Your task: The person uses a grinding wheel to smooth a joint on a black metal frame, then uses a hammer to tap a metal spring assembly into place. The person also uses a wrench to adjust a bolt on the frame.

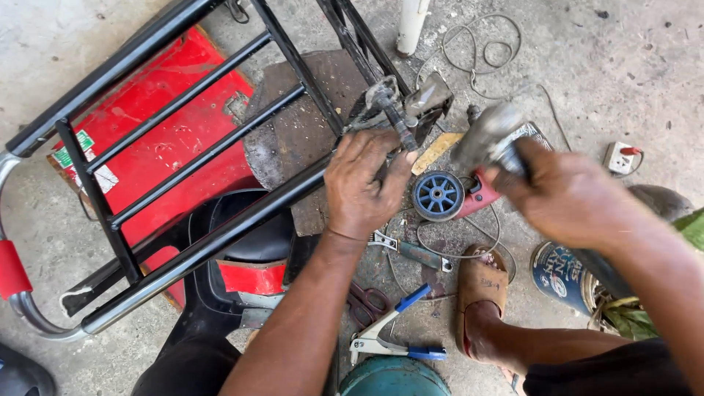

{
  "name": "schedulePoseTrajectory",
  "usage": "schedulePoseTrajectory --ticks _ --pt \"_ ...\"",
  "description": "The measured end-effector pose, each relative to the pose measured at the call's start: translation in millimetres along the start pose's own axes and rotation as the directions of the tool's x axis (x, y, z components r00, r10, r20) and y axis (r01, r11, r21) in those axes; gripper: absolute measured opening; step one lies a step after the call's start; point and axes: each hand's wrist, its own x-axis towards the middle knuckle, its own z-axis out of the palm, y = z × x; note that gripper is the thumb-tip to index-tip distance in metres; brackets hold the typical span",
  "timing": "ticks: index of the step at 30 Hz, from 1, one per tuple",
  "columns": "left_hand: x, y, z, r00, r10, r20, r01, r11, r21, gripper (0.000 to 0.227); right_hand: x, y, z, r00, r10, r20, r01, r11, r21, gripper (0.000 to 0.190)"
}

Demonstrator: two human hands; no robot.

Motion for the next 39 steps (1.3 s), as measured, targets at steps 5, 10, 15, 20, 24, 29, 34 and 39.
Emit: schedulePoseTrajectory --ticks 5,10,15,20,24,29,34,39 --pt "8.6 -10.8 -22.0 0.952 -0.015 0.306 0.123 0.933 -0.337 0.012 15.1 53.1 129.9 0.943 0.202 0.266 -0.105 0.935 -0.338 0.045" --pt "8.3 -21.2 -32.3 0.897 0.038 0.441 0.140 0.921 -0.364 0.019 11.7 86.7 271.0 0.927 0.189 0.323 -0.061 0.928 -0.368 0.049" --pt "4.4 -26.2 -30.5 0.895 0.087 0.438 0.092 0.924 -0.372 0.013 -5.8 72.2 331.1 0.929 0.169 0.329 -0.045 0.934 -0.354 0.061" --pt "1.2 -28.9 -27.7 0.887 0.115 0.447 0.075 0.920 -0.385 0.013 -6.4 84.7 372.6 0.937 0.249 0.246 -0.188 0.951 -0.245 0.068" --pt "2.6 -29.4 -29.7 0.887 0.115 0.447 0.079 0.916 -0.393 0.012 -6.7 98.0 381.0 0.949 0.237 0.208 -0.184 0.952 -0.247 0.065" --pt "11.5 -26.7 -38.9 0.855 0.033 0.518 0.211 0.890 -0.405 0.010 5.0 145.9 411.4 0.952 0.265 0.155 -0.229 0.949 -0.218 0.048" --pt "14.7 -29.6 -39.2 0.848 0.019 0.530 0.249 0.868 -0.430 0.009 35.7 73.1 225.7 0.978 0.162 -0.132 -0.167 0.986 -0.026 0.036" --pt "10.3 -36.0 -30.3 0.815 0.048 0.577 0.178 0.928 -0.328 0.022 6.2 -30.5 58.8 0.979 0.117 -0.165 -0.053 0.935 0.351 0.027"
